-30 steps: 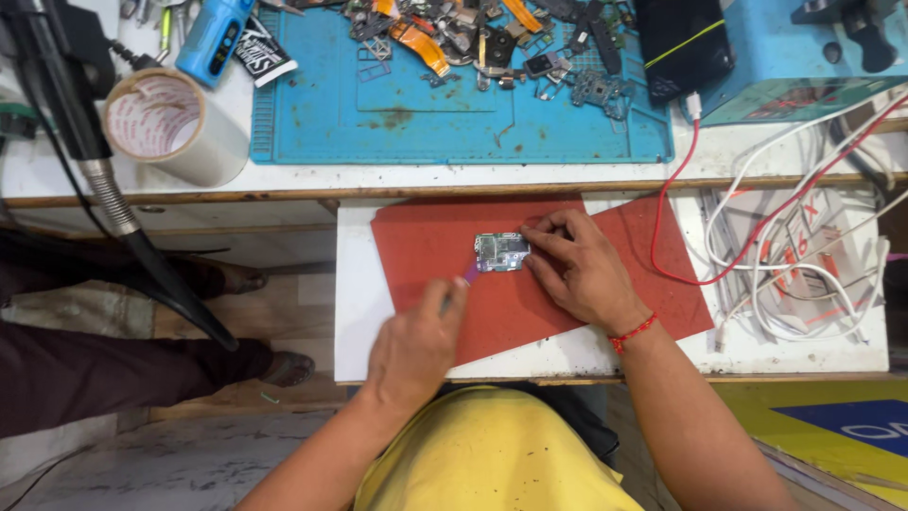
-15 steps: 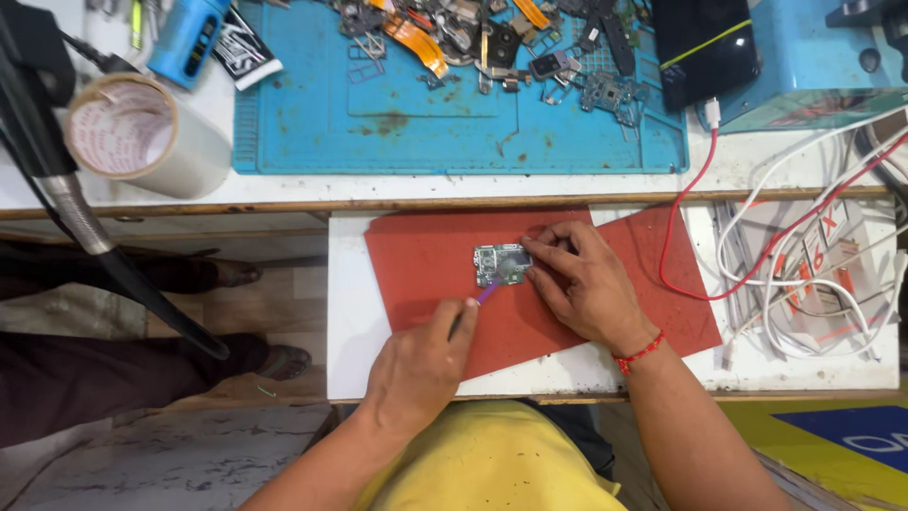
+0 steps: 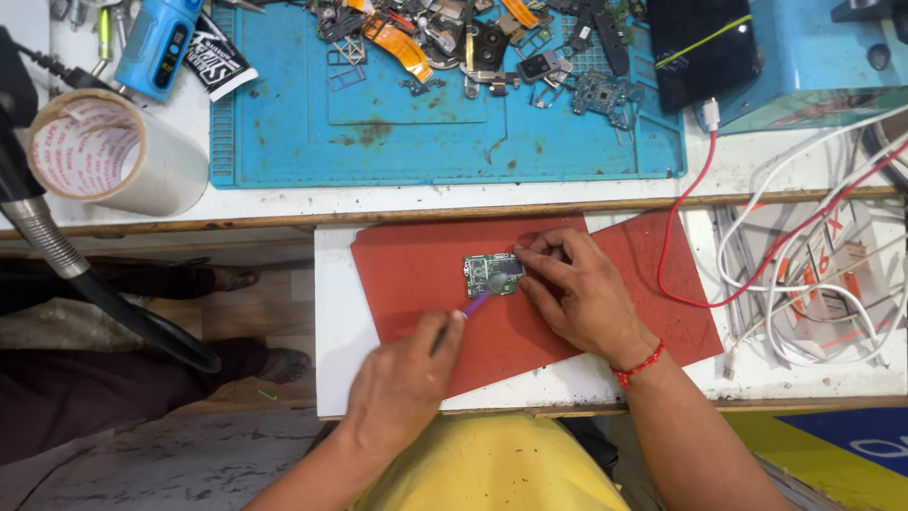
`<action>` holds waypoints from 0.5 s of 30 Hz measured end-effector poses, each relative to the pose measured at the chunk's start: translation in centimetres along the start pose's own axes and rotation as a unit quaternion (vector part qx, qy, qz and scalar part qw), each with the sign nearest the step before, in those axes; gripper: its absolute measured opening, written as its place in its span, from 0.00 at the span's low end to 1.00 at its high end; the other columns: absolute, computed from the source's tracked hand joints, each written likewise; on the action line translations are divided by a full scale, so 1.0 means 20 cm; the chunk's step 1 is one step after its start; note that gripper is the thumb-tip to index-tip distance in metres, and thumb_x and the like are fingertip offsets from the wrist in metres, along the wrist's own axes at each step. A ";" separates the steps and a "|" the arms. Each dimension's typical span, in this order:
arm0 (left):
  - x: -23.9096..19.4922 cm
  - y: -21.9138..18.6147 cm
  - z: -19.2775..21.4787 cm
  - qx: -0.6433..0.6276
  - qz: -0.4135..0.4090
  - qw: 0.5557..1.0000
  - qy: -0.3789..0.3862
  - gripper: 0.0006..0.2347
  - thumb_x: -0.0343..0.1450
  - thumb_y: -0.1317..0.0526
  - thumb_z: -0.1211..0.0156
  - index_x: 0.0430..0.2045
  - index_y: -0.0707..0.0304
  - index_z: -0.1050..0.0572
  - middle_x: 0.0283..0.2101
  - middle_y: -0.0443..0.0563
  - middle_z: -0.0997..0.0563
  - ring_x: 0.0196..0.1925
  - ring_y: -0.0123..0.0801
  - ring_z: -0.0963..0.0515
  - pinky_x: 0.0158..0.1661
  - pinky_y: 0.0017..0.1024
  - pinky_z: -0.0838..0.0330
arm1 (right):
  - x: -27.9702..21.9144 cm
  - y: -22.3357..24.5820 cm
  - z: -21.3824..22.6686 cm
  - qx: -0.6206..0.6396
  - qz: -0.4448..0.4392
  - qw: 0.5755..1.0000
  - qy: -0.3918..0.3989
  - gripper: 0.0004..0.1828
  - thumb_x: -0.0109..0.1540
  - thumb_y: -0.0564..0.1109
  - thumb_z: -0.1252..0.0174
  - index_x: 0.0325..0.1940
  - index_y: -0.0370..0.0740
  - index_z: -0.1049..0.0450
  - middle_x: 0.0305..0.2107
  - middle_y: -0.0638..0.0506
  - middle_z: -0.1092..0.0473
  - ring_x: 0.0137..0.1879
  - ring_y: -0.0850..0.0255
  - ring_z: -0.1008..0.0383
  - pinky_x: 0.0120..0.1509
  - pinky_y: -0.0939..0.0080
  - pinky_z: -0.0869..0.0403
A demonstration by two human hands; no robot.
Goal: The person uses a purple plastic tool to scrape and clean the surface of a small green circuit board placed on a red mat. They then use a hot air gun to apply heat to the board, moving the nozzle over various components while holding the board steady with their other hand.
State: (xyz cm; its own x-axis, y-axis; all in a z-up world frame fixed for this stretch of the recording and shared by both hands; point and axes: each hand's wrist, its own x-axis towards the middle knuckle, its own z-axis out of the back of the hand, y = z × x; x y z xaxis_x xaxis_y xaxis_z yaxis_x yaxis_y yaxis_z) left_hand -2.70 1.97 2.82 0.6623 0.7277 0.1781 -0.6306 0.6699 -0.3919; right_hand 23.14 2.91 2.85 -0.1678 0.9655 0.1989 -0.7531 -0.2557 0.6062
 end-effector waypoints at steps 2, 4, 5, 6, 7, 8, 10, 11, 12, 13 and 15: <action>0.02 0.04 0.01 -0.008 0.063 0.998 -0.018 0.17 0.66 0.74 0.43 0.51 0.72 0.24 0.43 0.54 0.23 0.20 0.37 0.21 0.21 0.32 0.25 | 0.01 -0.01 0.00 -0.005 -0.018 1.000 0.017 0.19 0.57 0.38 0.33 0.53 0.39 0.20 0.44 0.48 0.29 0.43 0.55 0.29 0.49 0.56 0.27; 0.02 0.04 0.02 -0.013 0.058 0.998 -0.012 0.17 0.66 0.73 0.43 0.50 0.73 0.24 0.43 0.54 0.23 0.20 0.37 0.21 0.21 0.32 0.25 | -0.01 0.00 -0.01 -0.004 -0.024 1.000 0.016 0.19 0.58 0.38 0.33 0.54 0.39 0.20 0.44 0.48 0.29 0.43 0.55 0.29 0.49 0.56 0.27; 0.01 0.01 0.02 -0.011 0.028 1.000 -0.003 0.17 0.66 0.73 0.43 0.51 0.73 0.25 0.43 0.54 0.23 0.20 0.36 0.21 0.22 0.32 0.25 | 0.00 0.00 -0.01 -0.002 -0.012 1.000 0.009 0.19 0.58 0.38 0.34 0.54 0.39 0.21 0.45 0.47 0.29 0.45 0.54 0.28 0.50 0.56 0.26; 0.01 -0.01 0.01 -0.009 -0.002 1.000 0.005 0.18 0.66 0.73 0.43 0.51 0.74 0.25 0.43 0.55 0.24 0.21 0.35 0.21 0.22 0.33 0.24 | 0.00 0.00 -0.01 0.000 0.001 1.000 0.002 0.19 0.58 0.38 0.34 0.54 0.38 0.21 0.46 0.47 0.29 0.47 0.54 0.28 0.51 0.56 0.26; 0.01 0.00 0.01 -0.010 0.035 0.999 -0.006 0.17 0.67 0.72 0.43 0.51 0.72 0.25 0.42 0.54 0.23 0.20 0.37 0.21 0.21 0.33 0.25 | 0.00 0.01 -0.01 -0.005 -0.009 1.000 0.007 0.19 0.58 0.38 0.34 0.54 0.39 0.21 0.45 0.47 0.29 0.46 0.54 0.28 0.50 0.56 0.26; 0.02 0.02 0.01 -0.012 0.072 0.997 -0.017 0.16 0.68 0.72 0.42 0.50 0.70 0.24 0.41 0.53 0.23 0.20 0.38 0.21 0.20 0.34 0.25 | 0.00 0.01 0.00 -0.010 -0.018 1.000 0.013 0.19 0.58 0.38 0.34 0.55 0.39 0.21 0.45 0.47 0.29 0.44 0.54 0.29 0.50 0.55 0.26; 0.02 0.03 0.01 -0.007 0.070 0.997 -0.020 0.15 0.69 0.72 0.42 0.51 0.70 0.24 0.41 0.53 0.23 0.19 0.38 0.21 0.19 0.34 0.26 | 0.00 0.02 -0.01 -0.015 -0.017 1.000 0.009 0.19 0.58 0.38 0.34 0.55 0.39 0.21 0.45 0.47 0.29 0.44 0.54 0.29 0.50 0.55 0.27; 0.02 0.01 0.00 -0.006 0.032 0.999 -0.015 0.16 0.68 0.72 0.43 0.52 0.71 0.25 0.41 0.54 0.24 0.20 0.37 0.21 0.20 0.34 0.26 | 0.00 0.01 -0.01 -0.018 -0.008 1.000 0.003 0.19 0.58 0.38 0.34 0.55 0.39 0.21 0.45 0.47 0.29 0.45 0.53 0.29 0.50 0.55 0.27; 0.02 0.00 -0.01 -0.005 -0.005 1.000 -0.009 0.17 0.68 0.73 0.43 0.53 0.73 0.26 0.40 0.54 0.24 0.20 0.36 0.21 0.20 0.34 0.26 | 0.00 0.01 -0.01 -0.021 0.002 1.000 -0.002 0.20 0.58 0.38 0.34 0.55 0.38 0.22 0.45 0.46 0.29 0.46 0.53 0.29 0.51 0.54 0.26; 0.02 -0.01 -0.02 -0.007 0.011 1.000 -0.009 0.17 0.68 0.73 0.43 0.53 0.72 0.26 0.41 0.54 0.24 0.19 0.37 0.21 0.20 0.34 0.26 | -0.01 0.01 -0.01 -0.022 0.000 1.000 0.000 0.20 0.58 0.38 0.34 0.55 0.38 0.22 0.45 0.47 0.29 0.46 0.53 0.29 0.50 0.54 0.27; 0.02 0.01 -0.03 -0.006 0.043 0.999 -0.011 0.17 0.67 0.73 0.42 0.52 0.70 0.25 0.41 0.54 0.23 0.18 0.39 0.22 0.18 0.34 0.26 | 0.00 0.01 -0.02 -0.022 0.000 1.000 -0.001 0.20 0.59 0.38 0.34 0.55 0.38 0.21 0.44 0.47 0.29 0.45 0.53 0.29 0.50 0.54 0.27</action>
State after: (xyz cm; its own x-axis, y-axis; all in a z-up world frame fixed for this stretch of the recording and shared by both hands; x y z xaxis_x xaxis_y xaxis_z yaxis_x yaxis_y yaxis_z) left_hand -2.31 2.16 2.27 0.5971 0.7852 0.1639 -0.6797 0.6038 -0.4165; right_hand 22.88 2.82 2.66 -0.1669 0.9654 0.2001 -0.7807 -0.2534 0.5712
